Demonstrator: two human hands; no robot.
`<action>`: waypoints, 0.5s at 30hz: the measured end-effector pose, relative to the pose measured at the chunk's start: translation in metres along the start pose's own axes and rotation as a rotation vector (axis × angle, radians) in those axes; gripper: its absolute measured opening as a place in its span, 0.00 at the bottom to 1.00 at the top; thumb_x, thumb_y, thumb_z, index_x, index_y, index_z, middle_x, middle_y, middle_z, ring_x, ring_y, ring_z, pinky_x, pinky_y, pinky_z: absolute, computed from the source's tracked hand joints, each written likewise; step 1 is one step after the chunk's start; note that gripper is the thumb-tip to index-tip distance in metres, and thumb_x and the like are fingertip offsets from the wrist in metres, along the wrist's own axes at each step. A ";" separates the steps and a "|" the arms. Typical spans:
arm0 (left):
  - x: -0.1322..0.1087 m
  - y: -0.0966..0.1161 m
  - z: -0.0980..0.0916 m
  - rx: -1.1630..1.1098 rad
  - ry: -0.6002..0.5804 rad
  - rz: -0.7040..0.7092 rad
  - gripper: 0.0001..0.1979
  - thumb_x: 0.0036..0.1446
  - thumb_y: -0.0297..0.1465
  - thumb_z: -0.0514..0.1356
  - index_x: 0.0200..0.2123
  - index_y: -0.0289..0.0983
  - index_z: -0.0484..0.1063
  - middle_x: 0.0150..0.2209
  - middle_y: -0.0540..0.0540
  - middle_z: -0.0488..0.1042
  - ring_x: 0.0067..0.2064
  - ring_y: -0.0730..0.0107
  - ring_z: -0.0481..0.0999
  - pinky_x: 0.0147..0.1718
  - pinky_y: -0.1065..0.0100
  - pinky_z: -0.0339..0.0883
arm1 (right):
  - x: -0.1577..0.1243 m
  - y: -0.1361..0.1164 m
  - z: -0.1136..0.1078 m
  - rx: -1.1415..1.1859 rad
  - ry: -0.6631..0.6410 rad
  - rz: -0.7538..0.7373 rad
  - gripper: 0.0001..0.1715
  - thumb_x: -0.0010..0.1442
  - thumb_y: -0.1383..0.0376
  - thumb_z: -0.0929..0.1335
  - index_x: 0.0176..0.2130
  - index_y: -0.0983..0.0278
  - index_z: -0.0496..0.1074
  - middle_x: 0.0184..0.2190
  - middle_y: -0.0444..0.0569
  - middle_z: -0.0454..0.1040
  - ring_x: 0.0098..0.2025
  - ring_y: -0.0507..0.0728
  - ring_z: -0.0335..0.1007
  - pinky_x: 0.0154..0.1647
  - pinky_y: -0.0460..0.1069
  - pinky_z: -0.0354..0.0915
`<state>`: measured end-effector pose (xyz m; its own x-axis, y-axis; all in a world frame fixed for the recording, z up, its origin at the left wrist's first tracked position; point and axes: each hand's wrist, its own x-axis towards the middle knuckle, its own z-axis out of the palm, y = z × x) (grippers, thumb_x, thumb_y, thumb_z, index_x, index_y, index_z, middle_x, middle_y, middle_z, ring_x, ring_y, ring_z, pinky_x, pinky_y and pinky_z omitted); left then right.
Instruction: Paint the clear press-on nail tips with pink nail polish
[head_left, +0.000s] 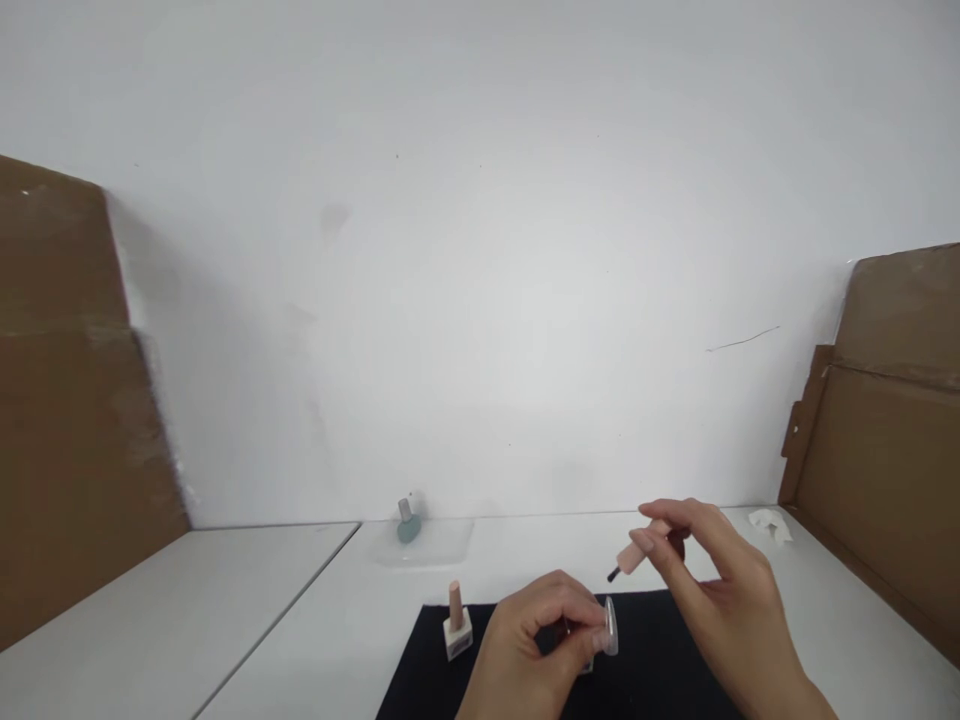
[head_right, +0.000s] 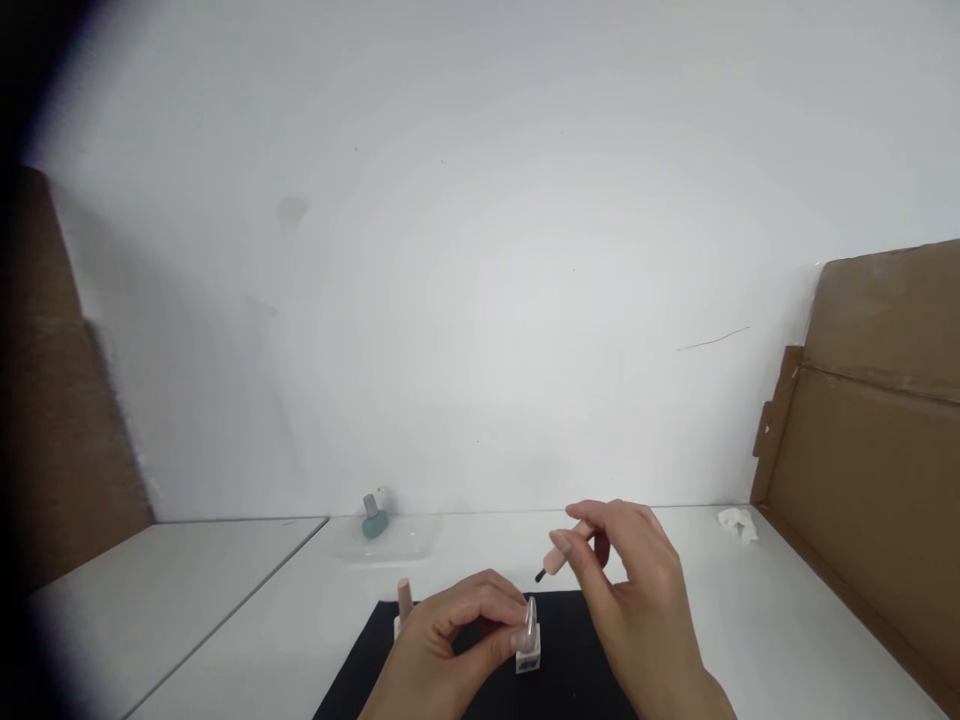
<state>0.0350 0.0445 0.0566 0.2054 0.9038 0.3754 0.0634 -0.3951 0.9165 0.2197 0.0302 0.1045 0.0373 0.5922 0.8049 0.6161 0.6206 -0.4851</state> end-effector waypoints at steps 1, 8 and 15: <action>0.000 0.000 0.000 -0.007 0.000 -0.007 0.10 0.50 0.25 0.66 0.22 0.45 0.82 0.27 0.51 0.82 0.30 0.69 0.78 0.31 0.73 0.71 | -0.001 0.000 0.000 -0.009 0.034 0.015 0.05 0.68 0.59 0.70 0.42 0.57 0.75 0.26 0.43 0.81 0.29 0.57 0.72 0.36 0.51 0.71; 0.001 0.001 0.001 0.034 0.014 -0.031 0.08 0.50 0.26 0.66 0.23 0.44 0.82 0.27 0.50 0.82 0.29 0.69 0.77 0.31 0.73 0.71 | 0.002 -0.005 -0.004 0.030 -0.077 -0.129 0.02 0.68 0.62 0.70 0.42 0.57 0.76 0.25 0.42 0.80 0.27 0.55 0.72 0.32 0.50 0.70; 0.000 0.003 0.000 0.031 0.002 -0.047 0.08 0.49 0.26 0.65 0.23 0.44 0.82 0.28 0.50 0.83 0.31 0.68 0.79 0.32 0.73 0.72 | 0.002 -0.001 -0.003 -0.058 0.069 -0.099 0.02 0.68 0.63 0.70 0.43 0.56 0.73 0.26 0.41 0.81 0.27 0.56 0.71 0.34 0.50 0.70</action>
<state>0.0355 0.0432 0.0595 0.1994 0.9217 0.3327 0.1031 -0.3573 0.9283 0.2213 0.0288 0.1077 0.0264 0.4913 0.8706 0.6638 0.6425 -0.3828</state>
